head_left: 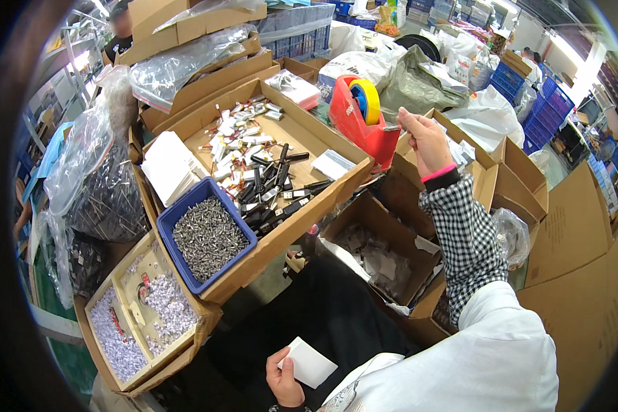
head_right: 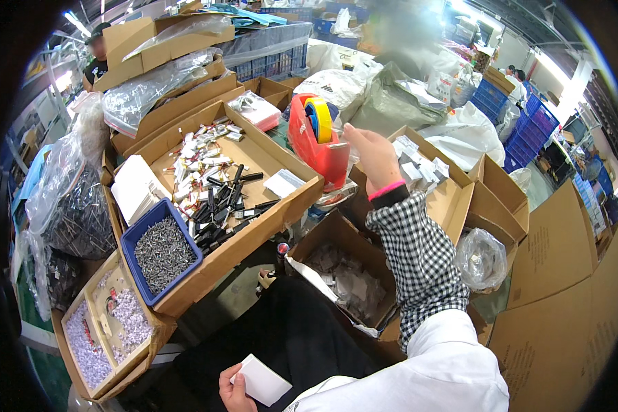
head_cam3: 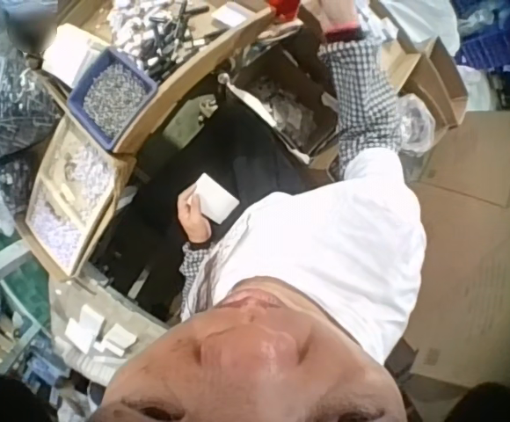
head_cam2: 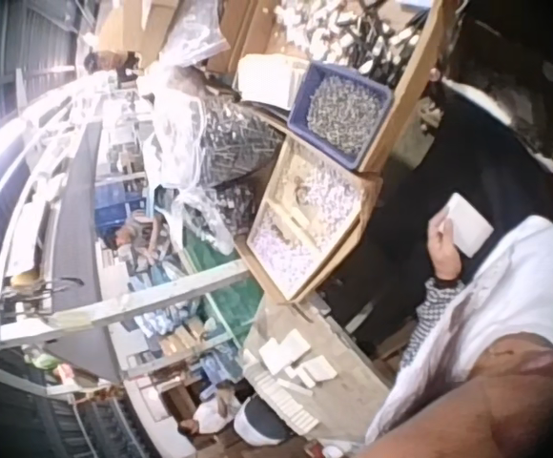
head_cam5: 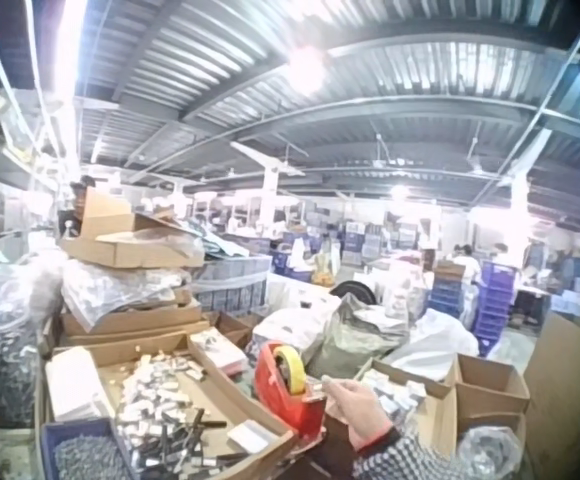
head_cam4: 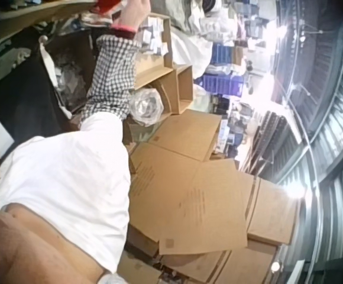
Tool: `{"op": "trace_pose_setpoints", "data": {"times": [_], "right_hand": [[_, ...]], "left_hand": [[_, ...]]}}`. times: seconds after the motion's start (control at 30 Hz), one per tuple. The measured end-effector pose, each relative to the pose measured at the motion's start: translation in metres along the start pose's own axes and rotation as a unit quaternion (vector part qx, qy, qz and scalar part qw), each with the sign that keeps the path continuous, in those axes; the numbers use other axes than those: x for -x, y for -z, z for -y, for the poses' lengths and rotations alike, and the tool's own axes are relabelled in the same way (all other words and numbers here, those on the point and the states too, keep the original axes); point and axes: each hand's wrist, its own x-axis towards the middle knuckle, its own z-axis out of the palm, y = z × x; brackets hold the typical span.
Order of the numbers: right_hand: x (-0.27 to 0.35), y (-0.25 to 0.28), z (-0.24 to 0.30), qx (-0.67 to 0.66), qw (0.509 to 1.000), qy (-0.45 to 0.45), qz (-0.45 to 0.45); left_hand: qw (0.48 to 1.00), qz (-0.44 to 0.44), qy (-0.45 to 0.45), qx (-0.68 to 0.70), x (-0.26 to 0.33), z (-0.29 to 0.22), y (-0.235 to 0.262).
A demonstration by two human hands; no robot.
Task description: The person repeatedly picks small components from trays and places them into small white boxes, then closes the boxes. The process is repeated multiple times with different items from the surrounding trays.
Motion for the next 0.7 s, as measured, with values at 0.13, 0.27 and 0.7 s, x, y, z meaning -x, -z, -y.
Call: {"op": "trace_pose_setpoints", "data": {"times": [0.13,0.27,0.7], "right_hand": [[0.014,0.006,-0.015,-0.114,0.992,-0.051,0.027],[0.026,0.012,-0.025,-0.177,0.98,-0.069,0.06],[0.033,-0.011,-0.063,-0.491,0.848,-0.178,0.089]], "left_hand": [[1.0,-0.004,0.011,0.002,0.001,-0.001,0.0],[1.0,-0.008,0.008,-0.008,0.002,-0.001,0.003],[0.998,-0.028,-0.025,-0.046,0.006,0.002,0.002]]}}
